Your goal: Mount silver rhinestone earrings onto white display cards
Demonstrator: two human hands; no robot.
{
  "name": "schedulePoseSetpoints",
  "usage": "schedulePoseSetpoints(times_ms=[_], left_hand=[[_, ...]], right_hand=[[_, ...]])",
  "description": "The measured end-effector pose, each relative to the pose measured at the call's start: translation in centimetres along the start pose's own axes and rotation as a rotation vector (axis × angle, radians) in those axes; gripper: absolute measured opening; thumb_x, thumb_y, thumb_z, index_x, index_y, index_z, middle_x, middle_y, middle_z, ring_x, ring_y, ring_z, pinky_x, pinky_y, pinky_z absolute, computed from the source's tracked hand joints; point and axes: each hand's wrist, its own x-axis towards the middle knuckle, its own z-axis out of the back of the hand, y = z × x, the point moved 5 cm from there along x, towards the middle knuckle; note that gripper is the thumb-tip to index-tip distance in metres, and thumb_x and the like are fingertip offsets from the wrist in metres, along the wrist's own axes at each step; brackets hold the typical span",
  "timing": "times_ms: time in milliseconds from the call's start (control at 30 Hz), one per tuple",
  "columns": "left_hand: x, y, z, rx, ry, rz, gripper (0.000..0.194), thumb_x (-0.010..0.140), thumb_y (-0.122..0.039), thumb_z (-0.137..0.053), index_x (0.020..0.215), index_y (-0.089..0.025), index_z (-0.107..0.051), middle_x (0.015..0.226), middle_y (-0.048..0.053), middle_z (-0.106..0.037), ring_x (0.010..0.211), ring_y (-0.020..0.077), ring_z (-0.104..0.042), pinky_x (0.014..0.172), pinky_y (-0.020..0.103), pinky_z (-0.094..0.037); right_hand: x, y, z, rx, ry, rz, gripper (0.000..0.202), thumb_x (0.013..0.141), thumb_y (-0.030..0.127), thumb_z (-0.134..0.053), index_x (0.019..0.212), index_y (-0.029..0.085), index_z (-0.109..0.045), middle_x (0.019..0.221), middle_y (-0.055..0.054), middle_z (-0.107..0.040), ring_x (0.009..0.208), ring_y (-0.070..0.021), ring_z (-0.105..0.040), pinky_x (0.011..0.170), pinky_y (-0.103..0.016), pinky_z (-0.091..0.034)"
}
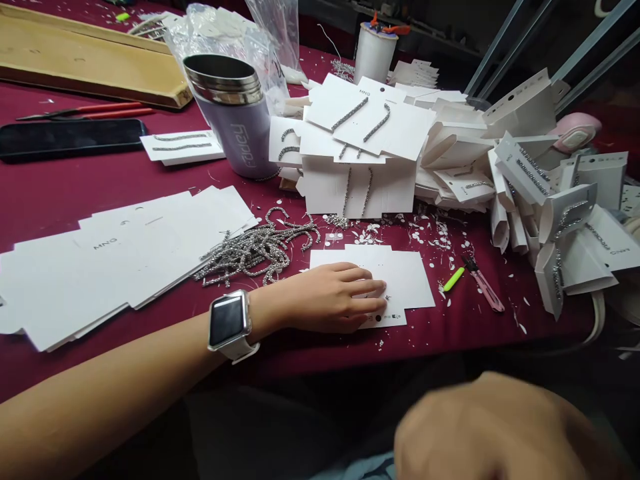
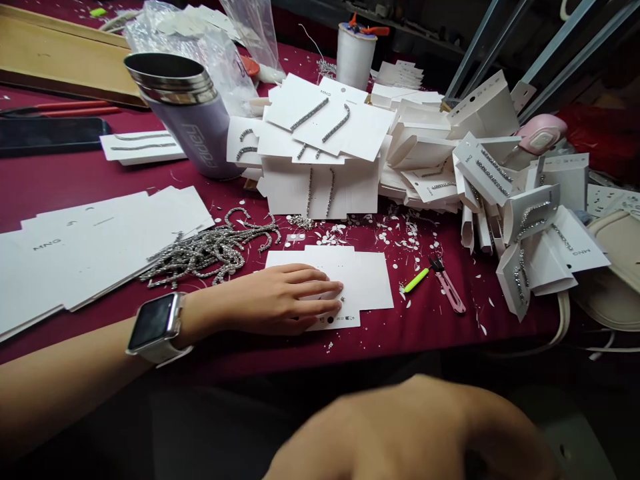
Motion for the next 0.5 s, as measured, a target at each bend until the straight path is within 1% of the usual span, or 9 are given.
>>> schedulePoseSetpoints(times_ms=[100, 133, 167, 200, 233, 267, 333, 433, 500], left_hand=[[0.0, 0.0, -0.1, -0.004, 0.031, 0.002, 0.032, 0.093, -0.029, -0.033, 0.118, -0.021, -0.051, 0.125, 0.001, -0.054, 0.103, 0.0177, -0.051, 0.088, 0.03, -0.04], [0.0, 0.1, -0.1, -0.003, 0.046, 0.002, 0.032, 0.093, -0.029, -0.033, 0.119, -0.021, -0.05, 0.126, 0.001, -0.053, 0.103, 0.0179, -0.051, 0.088, 0.03, -0.04], [0.0, 0.1, -0.2, -0.002, 0.056, 0.002, 0.033, 0.093, -0.029, -0.034, 0.121, -0.021, -0.049, 0.126, 0.0, -0.052, 0.104, 0.018, -0.05, 0.089, 0.03, -0.039], [0.0, 0.1, -0.2, 0.003, 0.058, 0.001, 0.033, 0.093, -0.029, -0.034, 0.121, -0.021, -0.049, 0.126, -0.001, -0.052, 0.104, 0.0179, -0.049, 0.09, 0.03, -0.039], [0.0, 0.0, -0.1, 0.01, 0.049, -0.001, 0.032, 0.093, -0.029, -0.034, 0.12, -0.021, -0.05, 0.126, -0.001, -0.053, 0.104, 0.0178, -0.049, 0.09, 0.03, -0.039], [0.0, 0.0, 0.0, 0.021, 0.033, -0.004, 0.031, 0.093, -0.028, -0.035, 0.118, -0.02, -0.052, 0.124, -0.001, -0.054, 0.103, 0.0176, -0.049, 0.09, 0.03, -0.039], [0.0, -0.2, 0.3, 0.04, -0.017, -0.022, 0.028, 0.092, -0.026, -0.037, 0.111, -0.02, -0.057, 0.12, -0.003, -0.057, 0.101, 0.0174, -0.05, 0.091, 0.03, -0.038], [0.1, -0.8, 1.1, 0.034, -0.089, -0.043, 0.022, 0.09, -0.023, -0.041, 0.101, -0.021, -0.061, 0.116, -0.005, -0.059, 0.101, 0.0177, -0.049, 0.091, 0.03, -0.039], [0.5, -1.1, 2.0, -0.051, -0.114, -0.003, 0.02, 0.089, -0.026, -0.044, 0.097, -0.021, -0.062, 0.115, -0.003, -0.06, 0.101, 0.0186, -0.049, 0.088, 0.03, -0.04]], right_hand=[[1.7, -3.6, 5.8, -0.154, -0.085, -0.051, 0.018, 0.081, 0.023, -0.053, 0.094, 0.028, -0.063, 0.095, -0.002, -0.064, 0.09, -0.018, -0.059, 0.08, -0.031, -0.047], [2.1, -5.3, 8.5, -0.429, -0.233, -0.169, 0.019, 0.081, 0.021, -0.049, 0.093, 0.026, -0.063, 0.094, -0.002, -0.064, 0.088, -0.0172, -0.059, 0.079, -0.031, -0.047], [2.2, -7.3, 11.0, -0.703, -0.364, -0.373, 0.022, 0.082, 0.02, -0.046, 0.093, 0.023, -0.064, 0.098, -0.004, -0.064, 0.091, -0.0193, -0.059, 0.08, -0.034, -0.046], [2.1, -9.0, 13.0, -0.925, -0.431, -0.573, 0.025, 0.082, 0.019, -0.043, 0.095, 0.021, -0.065, 0.102, -0.006, -0.063, 0.094, -0.0224, -0.058, 0.08, -0.037, -0.045], [2.1, -10.6, 14.3, -1.075, -0.435, -0.721, 0.028, 0.083, 0.02, -0.04, 0.097, 0.02, -0.064, 0.105, -0.008, -0.063, 0.095, -0.0246, -0.058, 0.078, -0.039, -0.045], [2.1, -11.9, 15.1, -1.158, -0.422, -0.812, 0.029, 0.084, 0.021, -0.039, 0.098, 0.02, -0.064, 0.106, -0.008, -0.062, 0.093, -0.0252, -0.059, 0.074, -0.038, -0.046], [2.3, -13.5, 15.6, -1.196, -0.44, -0.857, 0.029, 0.084, 0.023, -0.039, 0.099, 0.018, -0.064, 0.107, -0.009, -0.062, 0.091, -0.0259, -0.06, 0.069, -0.037, -0.046], [2.5, -14.1, 15.1, -1.23, -0.46, -0.825, 0.027, 0.084, 0.024, -0.042, 0.102, 0.019, -0.062, 0.107, -0.009, -0.062, 0.094, -0.0257, -0.059, 0.067, -0.034, -0.045], [2.7, -14.0, 14.7, -1.267, -0.465, -0.787, 0.026, 0.083, 0.023, -0.043, 0.101, 0.02, -0.062, 0.104, -0.009, -0.063, 0.094, -0.0253, -0.059, 0.065, -0.033, -0.044]])
